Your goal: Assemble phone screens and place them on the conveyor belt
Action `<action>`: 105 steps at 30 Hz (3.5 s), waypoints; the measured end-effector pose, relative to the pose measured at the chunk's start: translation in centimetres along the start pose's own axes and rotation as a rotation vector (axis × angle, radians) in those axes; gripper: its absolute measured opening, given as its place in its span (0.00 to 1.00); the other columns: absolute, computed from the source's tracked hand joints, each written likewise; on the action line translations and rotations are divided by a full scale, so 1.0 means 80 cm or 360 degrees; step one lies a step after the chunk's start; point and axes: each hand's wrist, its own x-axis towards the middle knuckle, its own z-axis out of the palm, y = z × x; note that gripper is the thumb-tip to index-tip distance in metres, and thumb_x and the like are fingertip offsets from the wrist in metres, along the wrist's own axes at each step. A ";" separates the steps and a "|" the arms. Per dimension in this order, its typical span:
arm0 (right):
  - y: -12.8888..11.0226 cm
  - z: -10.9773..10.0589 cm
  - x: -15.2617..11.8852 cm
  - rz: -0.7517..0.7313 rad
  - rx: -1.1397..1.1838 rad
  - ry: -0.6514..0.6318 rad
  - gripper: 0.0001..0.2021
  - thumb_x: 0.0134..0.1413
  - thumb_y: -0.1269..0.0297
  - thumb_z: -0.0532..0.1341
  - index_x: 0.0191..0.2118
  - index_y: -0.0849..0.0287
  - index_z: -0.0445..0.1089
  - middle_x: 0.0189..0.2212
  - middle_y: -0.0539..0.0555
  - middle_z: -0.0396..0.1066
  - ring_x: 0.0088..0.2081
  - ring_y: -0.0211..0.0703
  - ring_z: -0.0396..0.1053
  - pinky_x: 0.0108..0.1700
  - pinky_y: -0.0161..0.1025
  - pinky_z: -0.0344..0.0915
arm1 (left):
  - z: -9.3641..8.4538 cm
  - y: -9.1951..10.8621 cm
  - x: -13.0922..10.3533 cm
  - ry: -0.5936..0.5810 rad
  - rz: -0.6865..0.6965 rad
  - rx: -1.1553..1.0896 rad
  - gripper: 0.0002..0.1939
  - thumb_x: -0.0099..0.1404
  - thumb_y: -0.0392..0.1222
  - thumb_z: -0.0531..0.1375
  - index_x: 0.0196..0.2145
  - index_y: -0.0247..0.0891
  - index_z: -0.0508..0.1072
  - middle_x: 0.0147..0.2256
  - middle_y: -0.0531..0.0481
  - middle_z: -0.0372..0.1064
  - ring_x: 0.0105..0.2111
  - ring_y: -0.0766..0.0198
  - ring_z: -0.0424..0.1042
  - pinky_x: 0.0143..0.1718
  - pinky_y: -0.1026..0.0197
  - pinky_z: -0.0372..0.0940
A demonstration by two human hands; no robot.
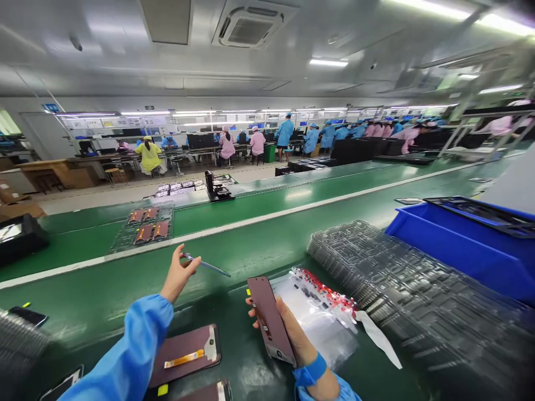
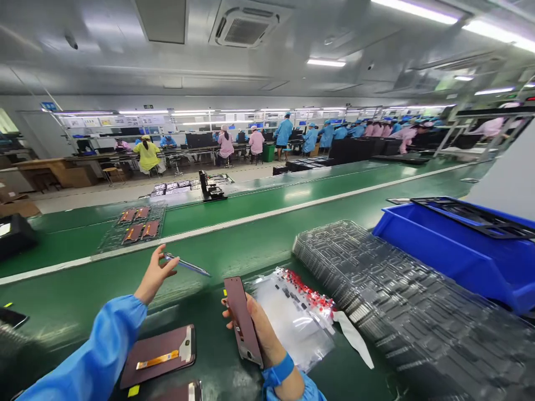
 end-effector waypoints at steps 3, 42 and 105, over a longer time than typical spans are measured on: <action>-0.005 0.010 -0.010 -0.0153 -0.0144 0.0022 0.34 0.43 0.39 0.68 0.54 0.52 0.71 0.51 0.59 0.73 0.46 0.48 0.74 0.43 0.41 0.73 | -0.040 0.024 -0.067 -0.0120 -0.0112 -0.0211 0.43 0.53 0.54 0.68 0.61 0.40 0.57 0.54 0.40 0.62 0.45 0.53 0.73 0.44 0.50 0.73; -0.005 0.096 -0.104 -0.0847 -0.1984 -0.0438 0.33 0.54 0.45 0.64 0.63 0.50 0.62 0.60 0.61 0.65 0.57 0.56 0.68 0.55 0.46 0.70 | -0.014 0.024 -0.269 -0.0916 -0.0295 -0.1193 0.47 0.49 0.42 0.74 0.63 0.53 0.58 0.63 0.38 0.59 0.57 0.43 0.67 0.55 0.45 0.64; -0.019 0.115 -0.108 -0.1250 -0.2403 -0.0543 0.36 0.52 0.42 0.64 0.61 0.57 0.61 0.60 0.66 0.65 0.64 0.67 0.56 0.58 0.66 0.61 | -0.031 0.027 -0.276 -0.0977 -0.0208 -0.1175 0.46 0.49 0.45 0.74 0.63 0.57 0.60 0.66 0.44 0.55 0.66 0.43 0.52 0.63 0.46 0.53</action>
